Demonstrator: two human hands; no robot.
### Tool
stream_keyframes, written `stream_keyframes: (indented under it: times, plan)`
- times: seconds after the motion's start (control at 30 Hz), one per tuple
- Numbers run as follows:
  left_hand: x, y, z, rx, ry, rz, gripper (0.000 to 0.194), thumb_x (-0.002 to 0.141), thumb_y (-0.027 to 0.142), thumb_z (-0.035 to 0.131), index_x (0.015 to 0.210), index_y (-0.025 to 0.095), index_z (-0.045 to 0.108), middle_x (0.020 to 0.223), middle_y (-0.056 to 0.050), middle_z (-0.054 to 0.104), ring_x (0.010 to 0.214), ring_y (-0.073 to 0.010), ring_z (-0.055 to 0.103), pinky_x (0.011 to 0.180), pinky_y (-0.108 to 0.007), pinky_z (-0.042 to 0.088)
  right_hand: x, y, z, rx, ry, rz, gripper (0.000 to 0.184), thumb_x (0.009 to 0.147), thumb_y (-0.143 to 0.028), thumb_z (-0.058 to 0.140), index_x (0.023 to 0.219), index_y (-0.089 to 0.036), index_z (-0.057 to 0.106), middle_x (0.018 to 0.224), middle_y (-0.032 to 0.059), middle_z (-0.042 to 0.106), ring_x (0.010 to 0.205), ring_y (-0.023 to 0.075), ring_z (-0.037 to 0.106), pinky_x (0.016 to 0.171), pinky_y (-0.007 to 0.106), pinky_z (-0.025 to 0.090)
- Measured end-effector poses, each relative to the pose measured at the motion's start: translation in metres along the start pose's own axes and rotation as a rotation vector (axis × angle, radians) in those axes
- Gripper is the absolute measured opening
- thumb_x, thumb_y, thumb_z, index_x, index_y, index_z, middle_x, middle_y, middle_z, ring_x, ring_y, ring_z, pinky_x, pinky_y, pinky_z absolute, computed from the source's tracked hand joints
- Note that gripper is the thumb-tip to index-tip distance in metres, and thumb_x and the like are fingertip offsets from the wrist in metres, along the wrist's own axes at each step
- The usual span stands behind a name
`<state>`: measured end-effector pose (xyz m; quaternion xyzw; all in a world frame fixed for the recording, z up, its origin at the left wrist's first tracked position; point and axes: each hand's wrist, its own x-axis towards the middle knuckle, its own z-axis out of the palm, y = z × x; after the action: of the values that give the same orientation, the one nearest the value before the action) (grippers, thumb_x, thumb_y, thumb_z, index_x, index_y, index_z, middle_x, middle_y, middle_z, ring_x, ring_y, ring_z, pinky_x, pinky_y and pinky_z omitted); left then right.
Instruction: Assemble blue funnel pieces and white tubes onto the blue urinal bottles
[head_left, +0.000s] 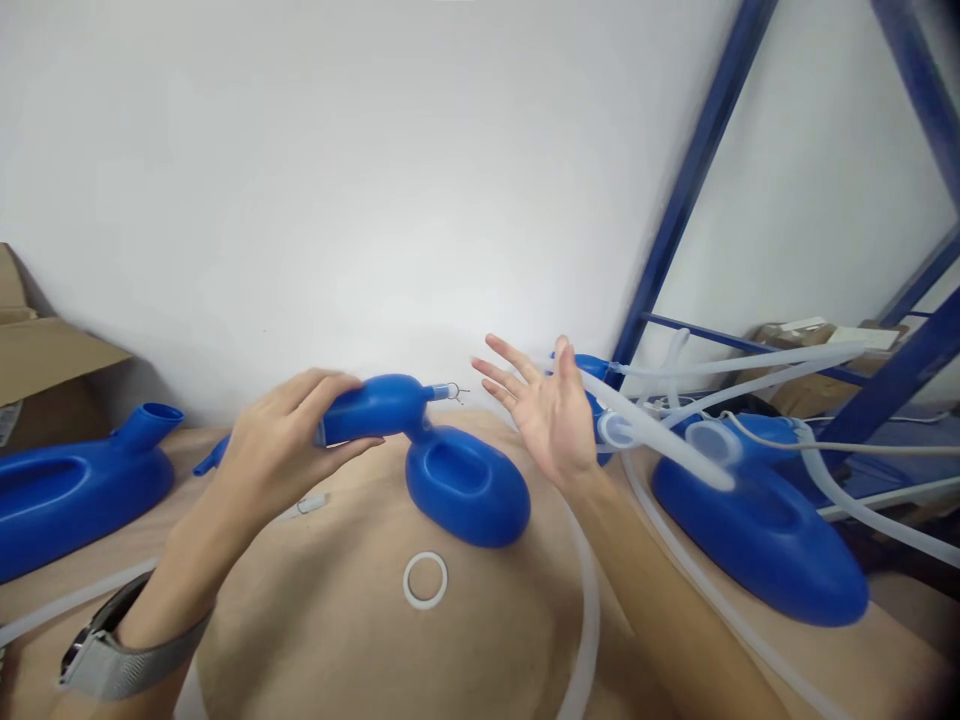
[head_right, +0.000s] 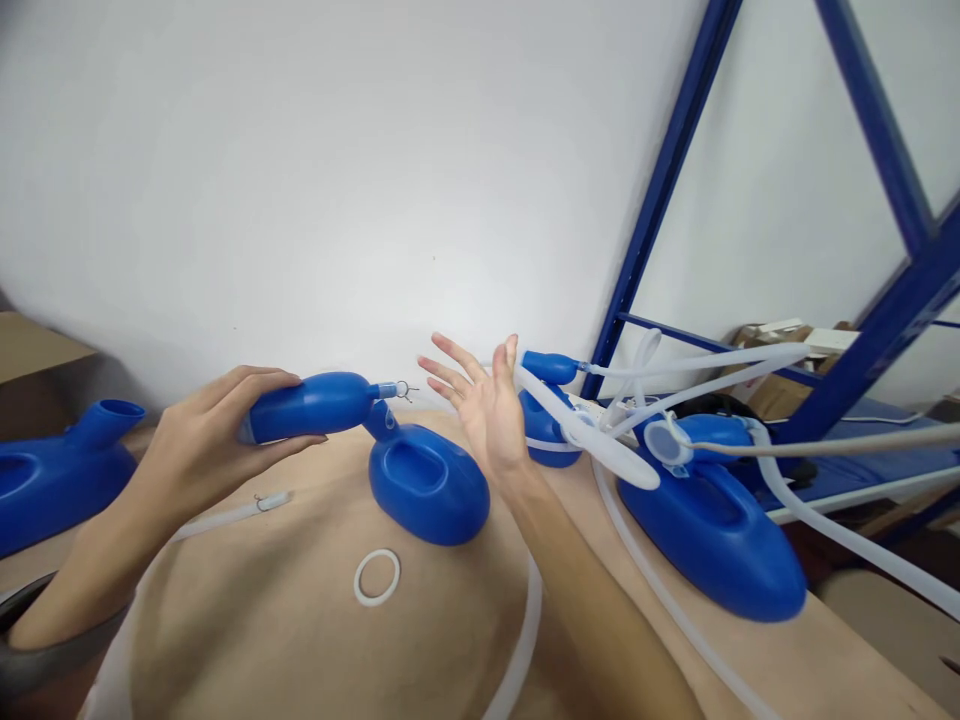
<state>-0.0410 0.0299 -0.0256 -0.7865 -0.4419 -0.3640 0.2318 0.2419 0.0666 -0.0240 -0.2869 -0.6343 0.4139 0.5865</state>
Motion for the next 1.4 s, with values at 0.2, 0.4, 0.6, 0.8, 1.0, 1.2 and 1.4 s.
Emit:
stream_keyframes:
  times: [0.2, 0.4, 0.6, 0.8, 1.0, 1.2, 1.4]
  plan:
    - [-0.004, -0.005, 0.005, 0.029, -0.05, -0.065, 0.044, 0.096, 0.06, 0.059, 0.123, 0.025, 0.061, 0.118, -0.007, 0.072, 0.101, -0.0297, 0.072, 0.077, -0.038, 0.059, -0.021, -0.027, 0.021, 0.042, 0.014, -0.039, 0.062, 0.104, -0.054, -0.006, 0.163, -0.038, -0.01, 0.165, 0.0122, 0.043, 0.137, 0.0274, 0.061, 0.102, 0.05, 0.055]
    - [0.0, -0.002, 0.006, -0.088, -0.039, -0.05, 0.045, 0.091, 0.059, 0.067, 0.12, 0.025, 0.062, 0.115, -0.009, 0.073, 0.103, -0.0305, 0.072, 0.086, -0.04, 0.057, -0.034, -0.015, 0.024, -0.327, 0.192, -0.299, 0.086, 0.101, -0.039, 0.051, 0.164, -0.04, -0.008, 0.157, 0.0115, 0.047, 0.15, 0.0279, 0.043, 0.119, 0.057, 0.039]
    - [0.004, 0.009, -0.006, -0.208, 0.017, 0.075, 0.047, 0.089, 0.056, 0.074, 0.124, 0.027, 0.061, 0.112, -0.007, 0.074, 0.098, -0.0265, 0.073, 0.089, -0.038, 0.059, -0.017, 0.003, -0.002, -0.88, -0.149, -0.243, 0.03, 0.098, -0.039, 0.064, 0.126, -0.027, 0.067, 0.135, 0.0098, 0.066, 0.135, 0.0338, 0.055, 0.119, 0.06, 0.035]
    - [0.003, 0.009, -0.004, -0.173, 0.072, 0.248, 0.05, 0.095, 0.039, 0.072, 0.142, 0.028, 0.056, 0.126, -0.011, 0.07, 0.112, -0.0297, 0.07, 0.1, -0.044, 0.058, -0.017, -0.017, -0.014, -0.588, -0.449, 0.019, 0.03, 0.104, -0.047, 0.055, 0.106, -0.02, 0.067, 0.084, 0.0012, 0.072, 0.076, 0.018, 0.069, 0.072, 0.031, 0.053]
    - [0.002, 0.008, 0.003, -0.077, 0.141, 0.372, 0.066, 0.094, 0.018, 0.071, 0.155, 0.029, 0.046, 0.129, -0.013, 0.068, 0.122, -0.0341, 0.065, 0.104, -0.051, 0.056, -0.013, -0.007, -0.021, -0.258, -0.426, 0.136, 0.028, 0.105, -0.042, 0.05, 0.114, -0.019, 0.064, 0.089, 0.0026, 0.073, 0.07, 0.0132, 0.069, 0.061, 0.024, 0.052]
    - [0.0, 0.008, 0.006, -0.081, 0.171, 0.376, 0.069, 0.091, 0.015, 0.075, 0.154, 0.026, 0.048, 0.13, -0.015, 0.067, 0.119, -0.0338, 0.066, 0.103, -0.05, 0.057, -0.011, -0.007, -0.021, -0.008, -0.342, 0.28, 0.023, 0.095, -0.042, 0.068, 0.097, -0.02, 0.065, 0.09, 0.0031, 0.075, 0.088, 0.0194, 0.078, 0.075, 0.028, 0.061]
    - [0.0, 0.01, 0.008, -0.066, 0.203, 0.411, 0.066, 0.089, 0.014, 0.078, 0.15, 0.018, 0.053, 0.127, -0.017, 0.068, 0.118, -0.034, 0.066, 0.101, -0.048, 0.058, -0.008, -0.002, -0.012, 0.153, -0.235, 0.418, 0.017, 0.085, -0.035, 0.071, 0.086, -0.019, 0.064, 0.081, 0.005, 0.079, 0.073, 0.0197, 0.079, 0.064, 0.025, 0.06]
